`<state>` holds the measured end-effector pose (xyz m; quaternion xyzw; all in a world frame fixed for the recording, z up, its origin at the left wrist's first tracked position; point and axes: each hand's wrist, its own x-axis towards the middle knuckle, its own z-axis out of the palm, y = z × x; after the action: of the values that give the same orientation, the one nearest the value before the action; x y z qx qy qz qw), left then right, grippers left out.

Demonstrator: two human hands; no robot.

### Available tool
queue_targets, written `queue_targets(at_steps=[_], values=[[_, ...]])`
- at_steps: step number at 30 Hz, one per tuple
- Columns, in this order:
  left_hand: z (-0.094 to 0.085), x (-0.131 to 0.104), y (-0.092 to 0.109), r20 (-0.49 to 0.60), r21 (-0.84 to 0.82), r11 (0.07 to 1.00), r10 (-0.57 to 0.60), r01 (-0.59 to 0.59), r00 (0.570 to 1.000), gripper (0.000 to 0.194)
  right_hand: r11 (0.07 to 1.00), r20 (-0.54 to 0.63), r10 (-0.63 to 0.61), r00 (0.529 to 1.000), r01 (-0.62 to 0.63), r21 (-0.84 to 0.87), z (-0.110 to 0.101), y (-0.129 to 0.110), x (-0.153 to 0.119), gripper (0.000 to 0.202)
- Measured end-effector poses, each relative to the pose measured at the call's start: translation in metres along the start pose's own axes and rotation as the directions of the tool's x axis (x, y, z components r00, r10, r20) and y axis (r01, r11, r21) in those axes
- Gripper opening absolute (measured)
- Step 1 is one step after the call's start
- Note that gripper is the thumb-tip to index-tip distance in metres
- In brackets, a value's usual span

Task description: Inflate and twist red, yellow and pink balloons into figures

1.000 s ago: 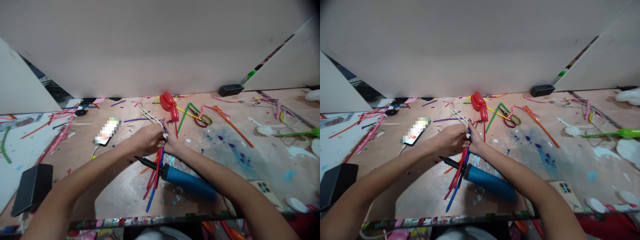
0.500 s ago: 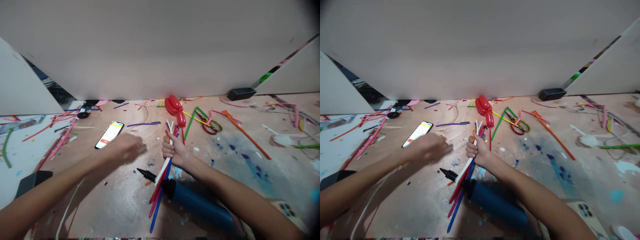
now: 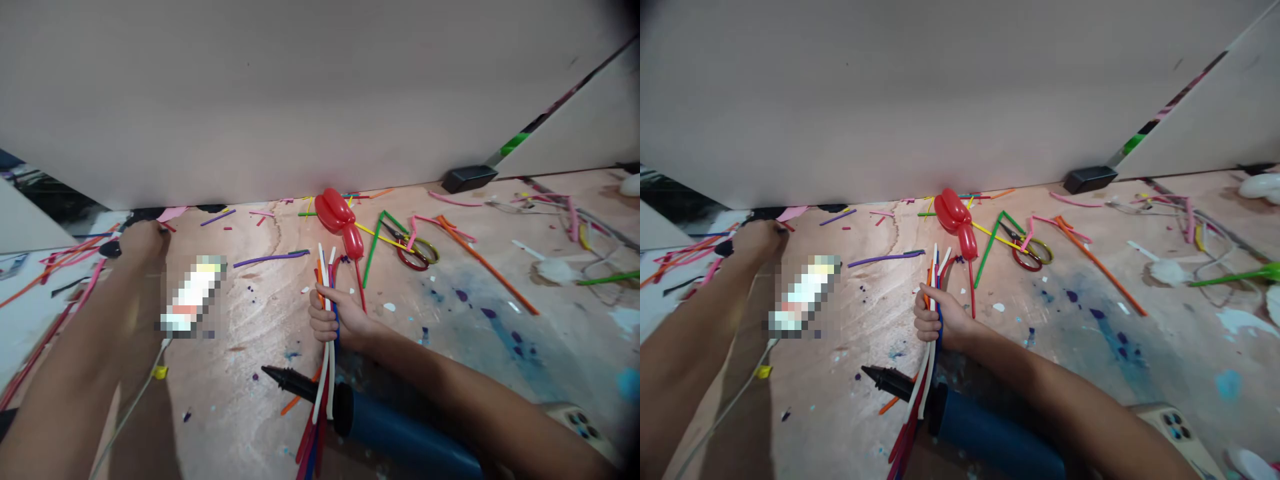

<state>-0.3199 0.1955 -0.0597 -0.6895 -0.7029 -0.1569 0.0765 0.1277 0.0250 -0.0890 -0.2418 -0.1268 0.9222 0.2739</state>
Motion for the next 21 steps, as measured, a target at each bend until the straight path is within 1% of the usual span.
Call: queue_targets(at_steps=[1, 2, 3, 4, 5, 6, 7, 8, 9, 10, 11, 12, 13, 14, 15, 16, 17, 18, 20, 21], values=[[0.000, -0.001, 0.009, -0.045, 0.019, 0.998, -0.053, 0.054, 0.998, 0.041, 1.000, -0.002, 0.002, 1.000, -0.002, 0.000, 0.000, 0.000, 0.000, 0.037], [-0.002, -0.004, 0.022, -0.088, 0.016, 0.997, -0.071, 0.072, 0.994, 0.040, 1.000, -0.003, 0.003, 1.000, -0.003, 0.000, 0.000, 0.000, 0.000, 0.037], [-0.005, -0.008, 0.040, -0.123, 0.006, 0.999, -0.053, 0.054, 0.991, 0.040, 1.000, -0.002, 0.004, 1.000, -0.004, 0.000, 0.000, 0.001, 0.000, 0.037], [-0.010, -0.014, 0.063, -0.171, -0.051, 0.998, 0.027, -0.036, 0.985, 0.039, 1.000, 0.001, 0.000, 1.000, 0.000, -0.002, 0.001, 0.001, 0.000, 0.037], [-0.016, -0.023, 0.090, -0.192, -0.114, 0.981, 0.132, -0.156, 0.972, 0.034, 1.000, 0.009, -0.008, 1.000, 0.008, -0.005, 0.003, 0.001, -0.001, 0.035], [-0.022, -0.035, 0.119, -0.178, -0.134, 0.961, 0.215, -0.241, 0.960, 0.030, 1.000, 0.022, -0.024, 0.999, 0.024, -0.008, 0.005, 0.001, -0.002, 0.034], [-0.029, -0.049, 0.149, -0.178, -0.155, 0.933, 0.297, -0.325, 0.938, 0.029, 0.999, 0.038, -0.042, 0.998, 0.043, -0.011, 0.008, 0.001, -0.004, 0.033], [-0.035, -0.066, 0.179, -0.172, -0.218, 0.850, 0.450, -0.480, 0.876, 0.027, 0.998, 0.052, -0.059, 0.997, 0.060, -0.014, 0.011, 0.001, -0.006, 0.033], [-0.041, -0.084, 0.206, -0.188, -0.285, 0.738, 0.583, -0.611, 0.791, 0.026, 0.997, 0.051, -0.070, 0.996, 0.071, -0.016, 0.014, 0.002, -0.008, 0.035], [-0.046, -0.104, 0.230, -0.207, -0.340, 0.625, 0.679, -0.703, 0.704, 0.024, 0.997, 0.026, -0.080, 0.996, 0.080, -0.017, 0.017, 0.002, -0.010, 0.038], [-0.051, -0.123, 0.250, -0.195, -0.382, 0.502, 0.777, -0.776, 0.598, 0.022, 0.996, -0.019, -0.087, 0.996, 0.086, -0.020, 0.019, 0.003, -0.011, 0.039], [-0.055, -0.142, 0.265, -0.175, -0.414, 0.370, 0.864, -0.832, 0.472, 0.021, 0.994, -0.083, -0.105, 0.991, 0.103, -0.026, 0.020, 0.004, -0.012, 0.040], [-0.058, -0.159, 0.275, -0.178, -0.423, 0.302, 0.897, -0.854, 0.405, 0.018, 0.991, -0.149, -0.135, 0.980, 0.131, -0.034, 0.021, 0.005, -0.012, 0.040], [-0.060, -0.174, 0.281, -0.177, -0.427, 0.245, 0.921, -0.871, 0.346, 0.017, 0.985, -0.201, -0.174, 0.964, 0.169, -0.042, 0.020, 0.006, -0.011, 0.041], [-0.062, -0.187, 0.283, -0.177, -0.427, 0.201, 0.938, -0.882, 0.299, 0.017, 0.978, -0.226, -0.210, 0.951, 0.205, -0.045, 0.019, 0.007, -0.010, 0.043], [-0.063, -0.197, 0.282, -0.180, -0.428, 0.179, 0.944, -0.886, 0.278, 0.016, 0.973, -0.227, -0.231, 0.946, 0.228, -0.039, 0.018, 0.008, -0.008, 0.046], [-0.063, -0.206, 0.279, -0.183, -0.435, 0.165, 0.946, -0.885, 0.267, 0.017, 0.970, -0.215, -0.240, 0.946, 0.241, -0.025, 0.018, 0.008, -0.007, 0.048], [-0.064, -0.211, 0.273, -0.185, -0.446, 0.159, 0.947, -0.881, 0.264, 0.017, 0.968, -0.207, -0.246, 0.947, 0.250, -0.005, 0.017, 0.008, -0.005, 0.049], [-0.064, -0.215, 0.256, -0.165, -0.471, 0.166, 0.948, -0.866, 0.271, 0.017, 0.967, -0.219, -0.238, 0.946, 0.253, 0.041, 0.016, 0.007, -0.004, 0.048], [-0.063, -0.212, 0.243, -0.147, -0.479, 0.186, 0.946, -0.858, 0.288, 0.017, 0.967, -0.234, -0.226, 0.945, 0.247, 0.060, 0.016, 0.006, -0.004, 0.046]])
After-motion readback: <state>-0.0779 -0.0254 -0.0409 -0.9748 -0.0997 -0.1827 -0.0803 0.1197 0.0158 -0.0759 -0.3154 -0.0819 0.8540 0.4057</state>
